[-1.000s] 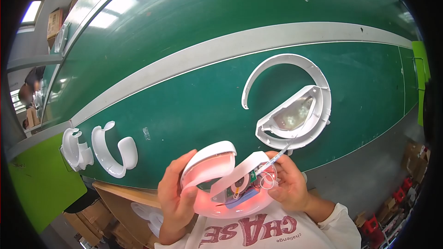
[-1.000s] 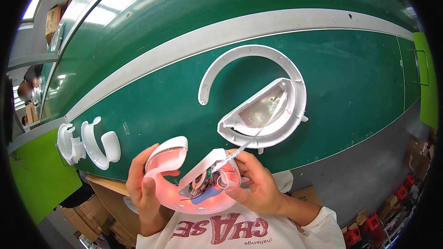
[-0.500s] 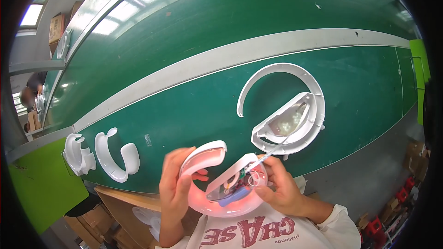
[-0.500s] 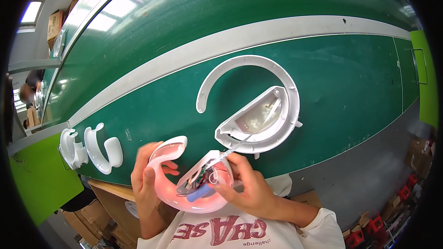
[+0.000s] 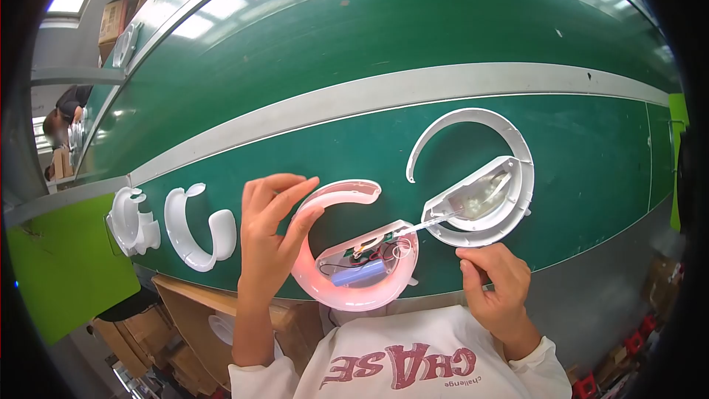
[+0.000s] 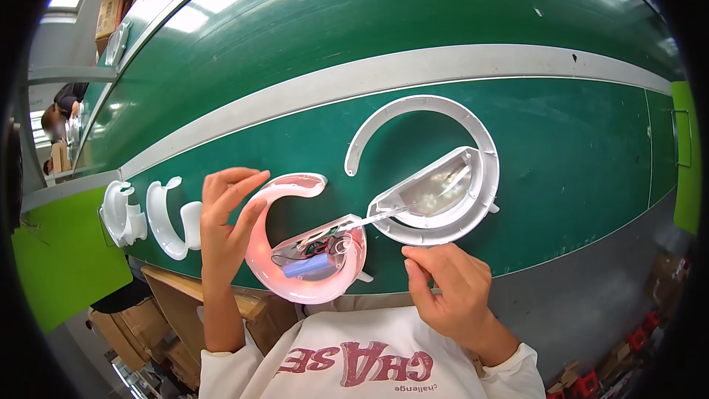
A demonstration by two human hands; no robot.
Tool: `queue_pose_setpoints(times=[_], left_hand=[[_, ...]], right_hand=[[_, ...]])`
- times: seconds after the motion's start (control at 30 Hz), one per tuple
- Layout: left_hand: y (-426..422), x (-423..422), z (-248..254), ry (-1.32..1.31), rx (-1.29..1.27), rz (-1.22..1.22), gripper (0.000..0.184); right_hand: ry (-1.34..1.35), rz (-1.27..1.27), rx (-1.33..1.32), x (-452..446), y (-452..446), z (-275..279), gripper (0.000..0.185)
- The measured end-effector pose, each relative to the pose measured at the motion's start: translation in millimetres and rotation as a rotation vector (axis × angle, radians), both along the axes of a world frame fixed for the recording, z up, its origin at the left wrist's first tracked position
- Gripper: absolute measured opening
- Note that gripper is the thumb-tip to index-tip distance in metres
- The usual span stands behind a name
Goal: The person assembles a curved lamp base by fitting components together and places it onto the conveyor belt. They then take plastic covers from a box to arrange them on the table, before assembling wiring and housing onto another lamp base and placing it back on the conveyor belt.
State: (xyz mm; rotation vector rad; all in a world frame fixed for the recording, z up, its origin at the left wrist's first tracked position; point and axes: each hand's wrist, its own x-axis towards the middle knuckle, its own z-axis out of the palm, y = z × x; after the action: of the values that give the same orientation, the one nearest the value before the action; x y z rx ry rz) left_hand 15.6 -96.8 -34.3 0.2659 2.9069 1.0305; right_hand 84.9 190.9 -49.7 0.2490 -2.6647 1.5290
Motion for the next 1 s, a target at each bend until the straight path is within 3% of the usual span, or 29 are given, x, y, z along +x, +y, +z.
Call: queue_pose_setpoints(times=[0.17, 0.3, 0.5, 0.73, 1.0], left_hand=[[14.1, 21.7, 15.1, 0.279, -0.131, -0.041, 0.035], [42.6, 38.2, 19.8, 0.13, 0.019, -0.217, 0.041], [63.9, 25.3, 4.3, 0.168, 0.063, -0.414, 0.039], [55.3, 30.4, 16.1, 0.051, -0.027, -0.158, 0.03], [60.9, 40.1, 17.2, 0.056, -0.141, -0.27, 0.032]], right_hand=[[0.011, 0.06, 0.029, -2.2, -8.8, 0.7, 0.024], [-0.085, 0.137, 0.067, -7.2, -25.7, 2.6, 0.032], [-0.113, 0.217, 0.1, -16.8, -35.2, -1.9, 0.03], [-0.119, 0.195, 0.053, -19.6, -40.3, -7.4, 0.027], [-0.099, 0.187, 0.004, -20.1, -41.3, -14.7, 0.03]])
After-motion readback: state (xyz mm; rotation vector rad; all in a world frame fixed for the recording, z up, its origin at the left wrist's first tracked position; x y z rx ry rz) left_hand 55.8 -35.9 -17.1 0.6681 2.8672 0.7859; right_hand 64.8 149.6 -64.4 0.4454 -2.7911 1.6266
